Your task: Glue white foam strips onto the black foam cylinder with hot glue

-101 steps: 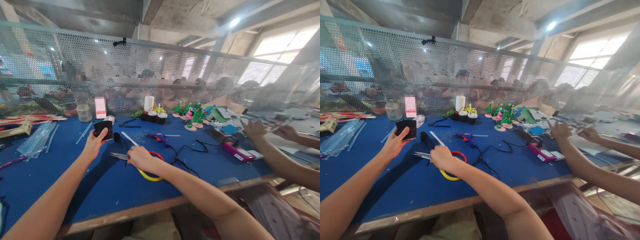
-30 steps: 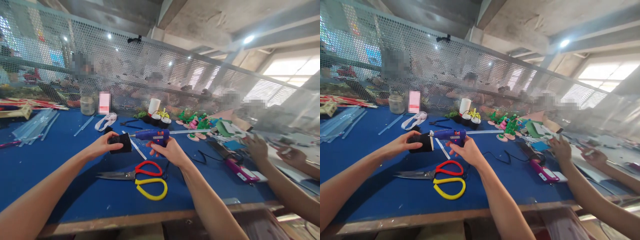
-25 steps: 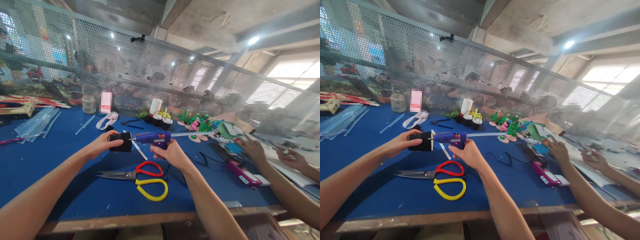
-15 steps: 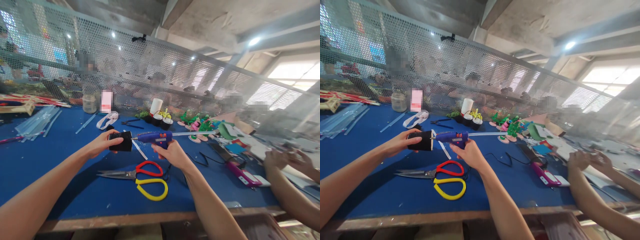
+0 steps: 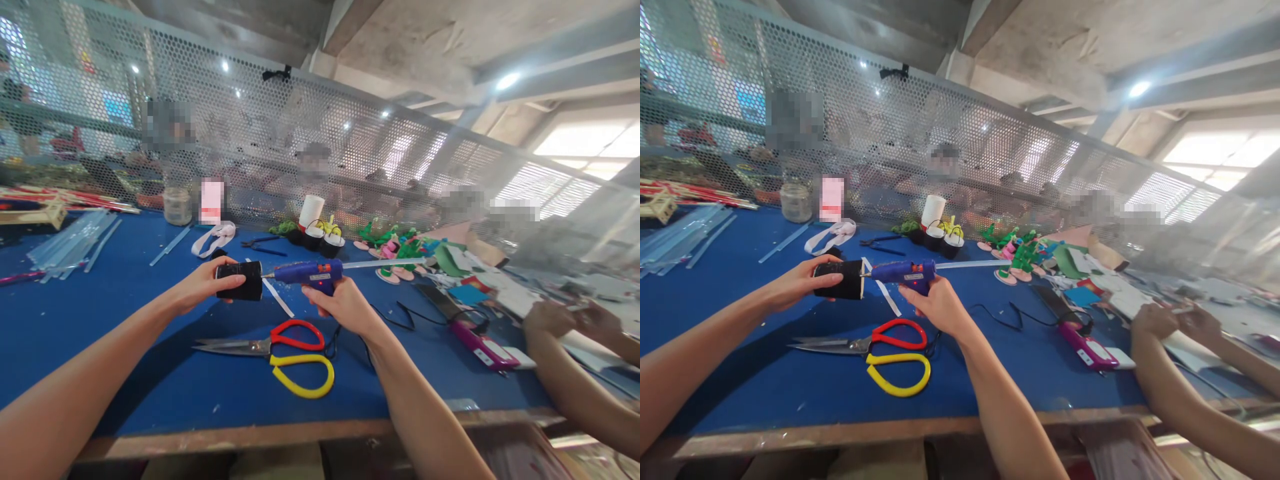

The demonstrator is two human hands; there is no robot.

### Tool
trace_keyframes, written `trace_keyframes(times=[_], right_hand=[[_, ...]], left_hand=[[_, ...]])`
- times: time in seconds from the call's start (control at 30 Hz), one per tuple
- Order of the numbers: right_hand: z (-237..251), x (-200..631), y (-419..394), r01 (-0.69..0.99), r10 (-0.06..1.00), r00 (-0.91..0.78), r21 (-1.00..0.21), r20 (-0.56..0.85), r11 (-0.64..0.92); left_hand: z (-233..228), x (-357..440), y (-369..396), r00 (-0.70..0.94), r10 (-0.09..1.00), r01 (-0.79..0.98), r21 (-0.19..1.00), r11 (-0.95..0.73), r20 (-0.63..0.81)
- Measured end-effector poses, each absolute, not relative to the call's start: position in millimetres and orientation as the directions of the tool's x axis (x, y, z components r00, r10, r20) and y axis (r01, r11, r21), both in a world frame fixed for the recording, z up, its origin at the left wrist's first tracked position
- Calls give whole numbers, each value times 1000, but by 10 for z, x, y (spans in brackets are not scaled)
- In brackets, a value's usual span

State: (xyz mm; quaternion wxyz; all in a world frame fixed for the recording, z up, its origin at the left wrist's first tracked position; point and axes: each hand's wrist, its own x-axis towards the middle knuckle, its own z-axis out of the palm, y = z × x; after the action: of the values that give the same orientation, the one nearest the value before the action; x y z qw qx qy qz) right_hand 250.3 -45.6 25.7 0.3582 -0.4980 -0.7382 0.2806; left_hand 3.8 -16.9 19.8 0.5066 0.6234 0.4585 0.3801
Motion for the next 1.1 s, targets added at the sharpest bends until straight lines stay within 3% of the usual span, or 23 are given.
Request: trace_keyframes(times=[0.67, 1.1], right_hand=[[285, 2509, -470, 531, 942, -247, -782, 225, 326], [274, 2506, -449, 541, 949, -185, -779, 257, 317]], left_hand=[[222, 49, -179, 258, 960, 267, 948, -175, 105], [257, 61, -218, 321, 928, 338, 892, -299, 190]])
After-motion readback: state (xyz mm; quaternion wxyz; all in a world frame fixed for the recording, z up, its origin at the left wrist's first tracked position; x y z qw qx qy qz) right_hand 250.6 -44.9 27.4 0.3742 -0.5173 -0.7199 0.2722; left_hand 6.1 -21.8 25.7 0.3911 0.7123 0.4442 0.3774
